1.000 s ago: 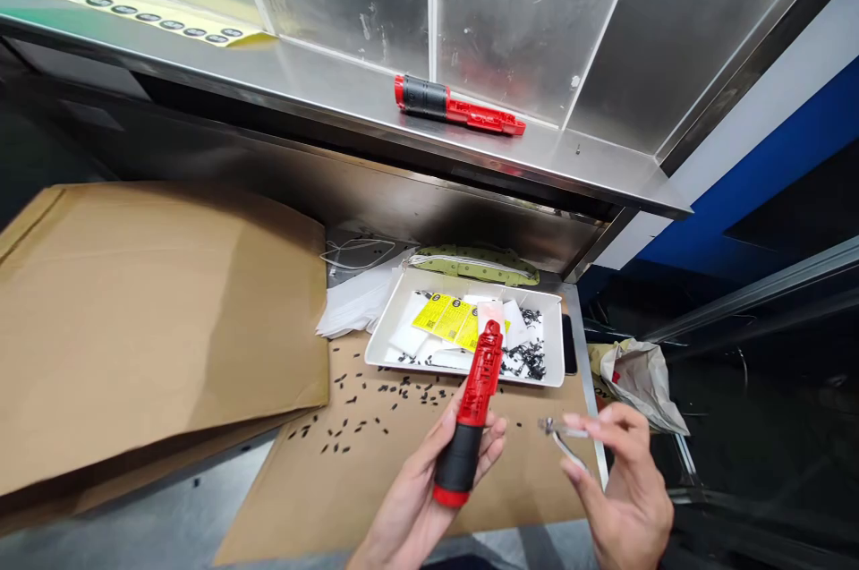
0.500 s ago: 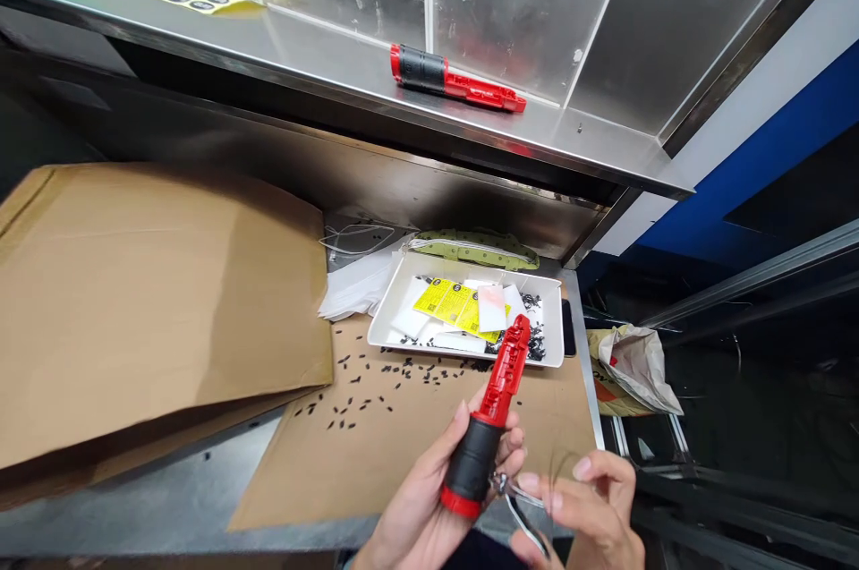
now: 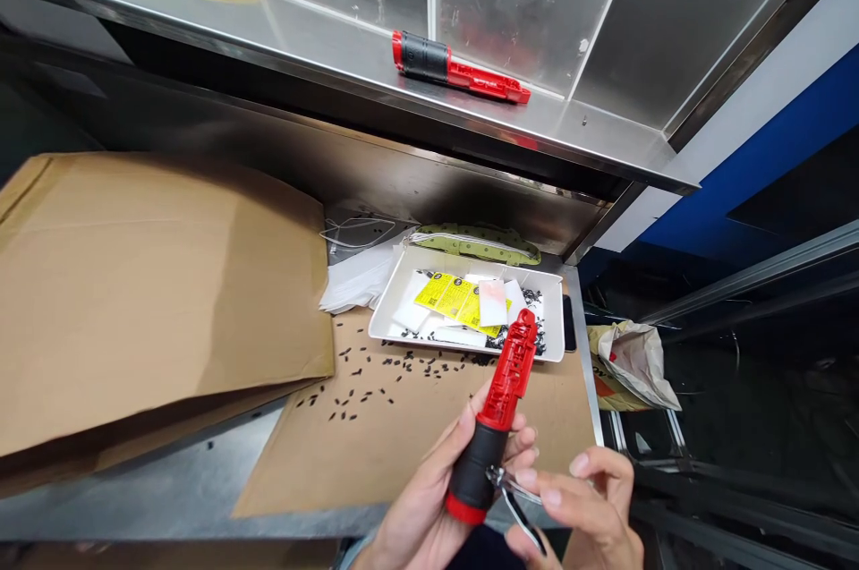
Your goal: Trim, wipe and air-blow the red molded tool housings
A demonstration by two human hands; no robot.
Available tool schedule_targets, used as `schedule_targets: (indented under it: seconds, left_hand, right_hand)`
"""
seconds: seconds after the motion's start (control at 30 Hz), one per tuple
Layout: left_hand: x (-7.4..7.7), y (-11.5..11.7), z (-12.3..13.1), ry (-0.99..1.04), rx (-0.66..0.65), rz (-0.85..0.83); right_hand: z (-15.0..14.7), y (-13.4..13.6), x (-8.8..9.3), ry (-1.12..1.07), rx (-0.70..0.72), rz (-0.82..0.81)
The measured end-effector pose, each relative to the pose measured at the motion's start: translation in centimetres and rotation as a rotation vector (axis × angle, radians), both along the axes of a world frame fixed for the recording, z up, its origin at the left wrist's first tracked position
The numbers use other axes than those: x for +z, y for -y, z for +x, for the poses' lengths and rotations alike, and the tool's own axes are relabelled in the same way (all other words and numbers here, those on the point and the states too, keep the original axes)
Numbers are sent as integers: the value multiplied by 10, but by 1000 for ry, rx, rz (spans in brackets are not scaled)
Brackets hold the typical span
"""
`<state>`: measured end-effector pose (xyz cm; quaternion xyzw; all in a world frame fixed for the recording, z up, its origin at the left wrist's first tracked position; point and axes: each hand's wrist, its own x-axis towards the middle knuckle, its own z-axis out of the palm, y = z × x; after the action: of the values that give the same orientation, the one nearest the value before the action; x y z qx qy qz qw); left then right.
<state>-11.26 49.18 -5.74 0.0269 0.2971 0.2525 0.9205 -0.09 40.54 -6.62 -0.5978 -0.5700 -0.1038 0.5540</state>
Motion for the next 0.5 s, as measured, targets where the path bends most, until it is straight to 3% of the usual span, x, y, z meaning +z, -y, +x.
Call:
schedule_targets:
  seconds: [0.17, 0.5]
  left_hand:
    - [-1, 2, -1, -21, 13, 43]
    - [2, 0, 1, -8, 18, 45]
  right_hand:
    - [3, -2, 5, 49, 8, 7]
    - [-6, 0, 4, -67, -51, -12]
